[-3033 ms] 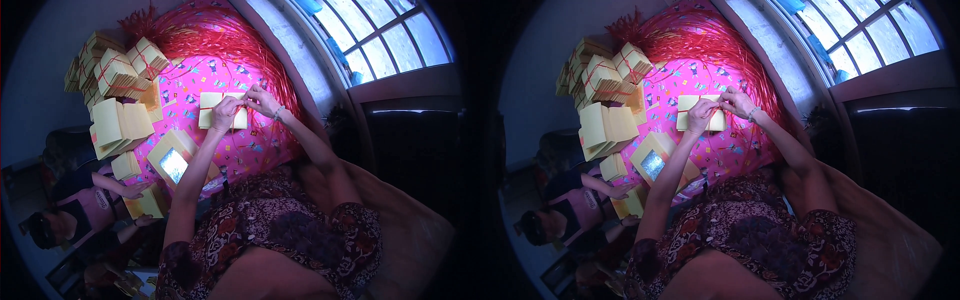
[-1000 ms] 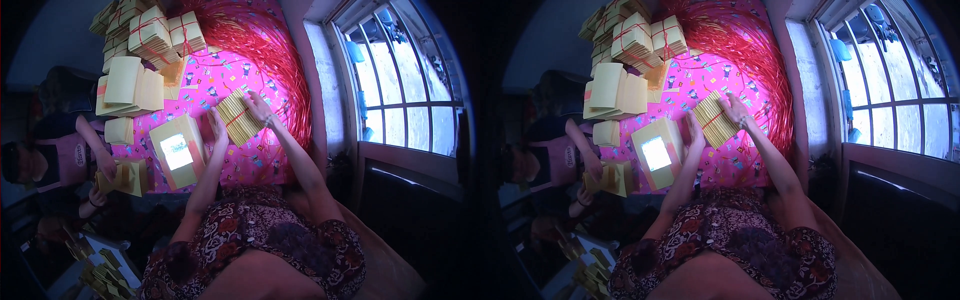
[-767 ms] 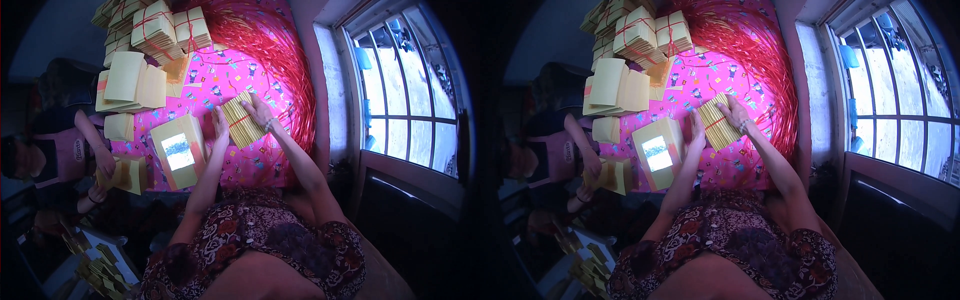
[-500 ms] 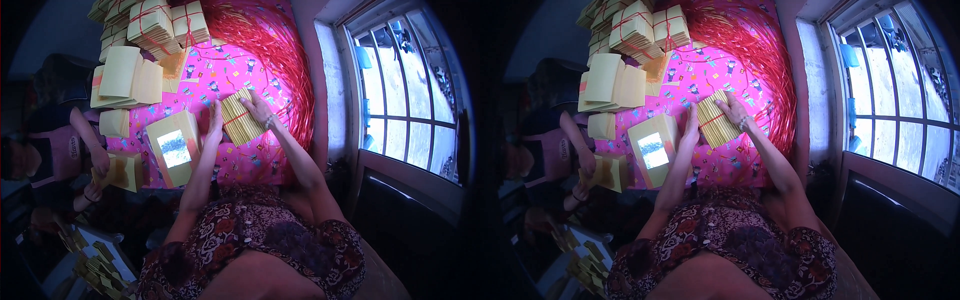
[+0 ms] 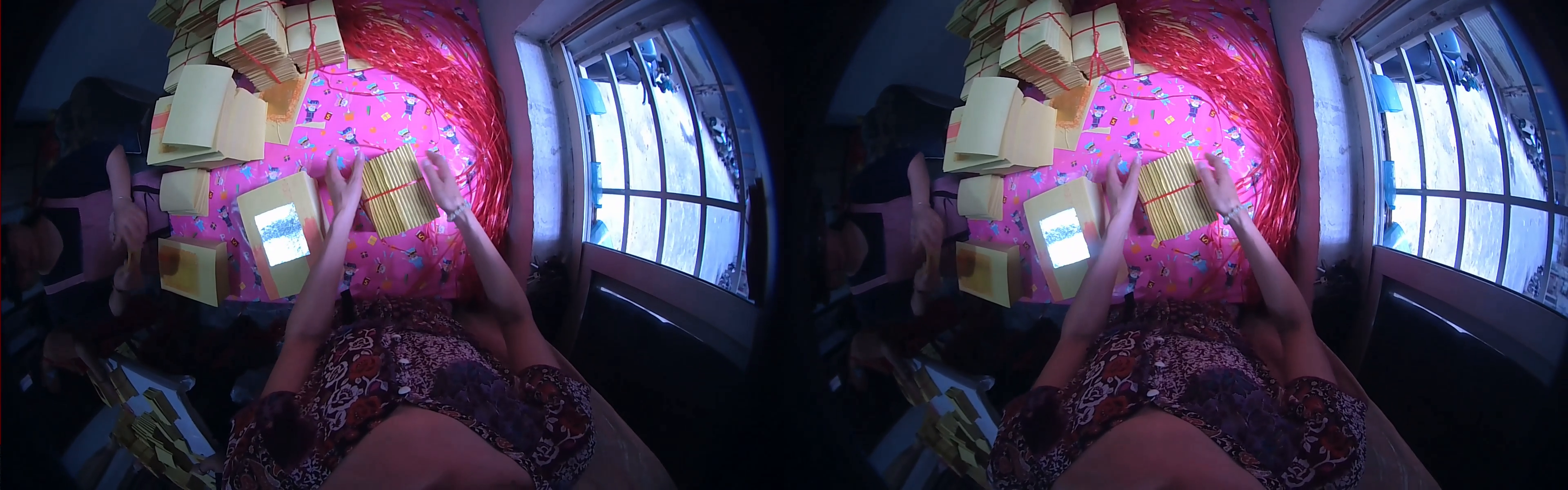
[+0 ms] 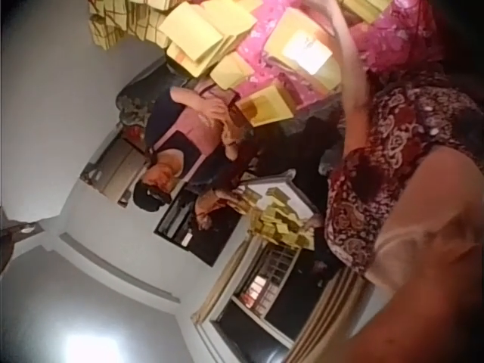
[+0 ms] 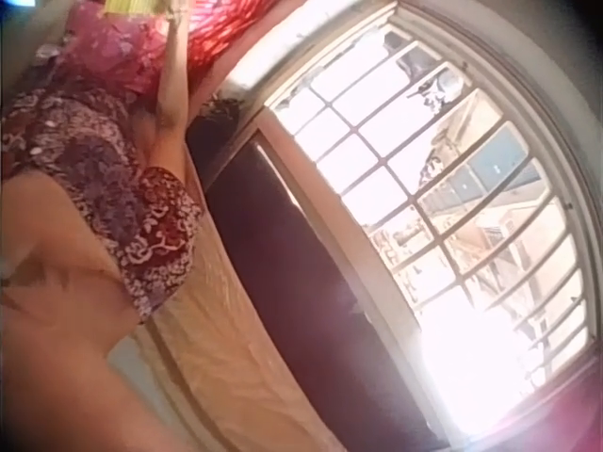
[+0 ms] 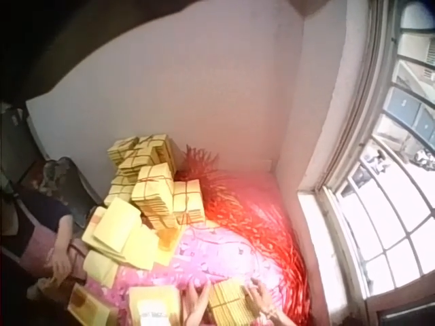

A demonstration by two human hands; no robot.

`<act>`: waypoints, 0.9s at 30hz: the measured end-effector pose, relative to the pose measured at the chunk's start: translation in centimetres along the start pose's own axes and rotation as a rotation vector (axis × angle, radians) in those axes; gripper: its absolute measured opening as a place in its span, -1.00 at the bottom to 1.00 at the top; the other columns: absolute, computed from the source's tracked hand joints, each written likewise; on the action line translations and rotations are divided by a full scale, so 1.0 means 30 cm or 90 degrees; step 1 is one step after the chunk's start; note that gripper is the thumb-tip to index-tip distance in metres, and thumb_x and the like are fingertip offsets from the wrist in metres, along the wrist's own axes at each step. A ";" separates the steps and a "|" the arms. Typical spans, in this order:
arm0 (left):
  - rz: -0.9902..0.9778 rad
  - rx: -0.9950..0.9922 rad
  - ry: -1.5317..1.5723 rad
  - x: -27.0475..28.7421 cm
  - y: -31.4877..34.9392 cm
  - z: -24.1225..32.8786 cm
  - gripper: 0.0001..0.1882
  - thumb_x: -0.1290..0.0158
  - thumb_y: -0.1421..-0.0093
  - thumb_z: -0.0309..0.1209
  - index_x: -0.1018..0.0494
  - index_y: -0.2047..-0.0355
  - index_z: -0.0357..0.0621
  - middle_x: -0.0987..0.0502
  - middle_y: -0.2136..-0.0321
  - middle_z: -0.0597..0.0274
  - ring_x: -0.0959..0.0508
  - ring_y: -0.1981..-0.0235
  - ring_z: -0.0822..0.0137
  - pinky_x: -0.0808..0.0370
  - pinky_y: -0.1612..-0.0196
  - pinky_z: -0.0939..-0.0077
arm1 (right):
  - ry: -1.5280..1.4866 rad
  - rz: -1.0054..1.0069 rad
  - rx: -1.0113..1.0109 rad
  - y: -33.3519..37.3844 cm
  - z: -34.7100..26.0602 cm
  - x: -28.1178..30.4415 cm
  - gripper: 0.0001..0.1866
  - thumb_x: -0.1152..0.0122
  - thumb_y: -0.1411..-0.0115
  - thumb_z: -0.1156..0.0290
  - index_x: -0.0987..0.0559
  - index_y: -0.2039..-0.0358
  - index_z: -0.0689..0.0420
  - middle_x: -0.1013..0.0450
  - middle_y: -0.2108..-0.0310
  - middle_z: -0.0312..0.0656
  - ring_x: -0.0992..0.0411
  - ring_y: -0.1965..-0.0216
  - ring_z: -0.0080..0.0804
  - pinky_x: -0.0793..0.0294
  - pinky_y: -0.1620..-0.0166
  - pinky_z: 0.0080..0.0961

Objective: Tying stacks of yellow joss paper with red string into bundles.

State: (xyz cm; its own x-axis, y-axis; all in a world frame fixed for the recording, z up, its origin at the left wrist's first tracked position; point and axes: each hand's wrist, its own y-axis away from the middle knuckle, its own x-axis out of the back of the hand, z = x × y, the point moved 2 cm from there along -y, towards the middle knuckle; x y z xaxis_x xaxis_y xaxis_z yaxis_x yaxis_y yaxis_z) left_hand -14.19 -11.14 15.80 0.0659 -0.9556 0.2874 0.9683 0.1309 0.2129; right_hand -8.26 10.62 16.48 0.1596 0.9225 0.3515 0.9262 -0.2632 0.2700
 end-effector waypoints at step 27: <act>-0.295 -0.316 -0.244 -0.048 -0.109 0.145 -0.48 0.01 -0.20 -0.05 -0.38 -0.05 -0.15 -0.46 0.03 -0.06 -0.46 -0.01 0.02 -0.36 -0.04 0.16 | -0.512 0.183 -0.460 0.318 -0.015 -0.224 -0.54 0.35 -0.38 0.03 -0.29 -0.09 0.05 -0.30 -0.05 -0.23 -0.26 0.25 -0.41 -0.27 -0.01 -0.39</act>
State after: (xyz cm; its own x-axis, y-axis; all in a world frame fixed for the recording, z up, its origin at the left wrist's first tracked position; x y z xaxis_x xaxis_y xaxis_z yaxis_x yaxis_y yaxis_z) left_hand -18.50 -9.04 18.75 -0.3722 -0.7140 0.5931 0.8773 -0.4791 -0.0263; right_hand -0.64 1.78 17.09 0.7527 0.6462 -0.1260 0.4444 -0.3575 0.8214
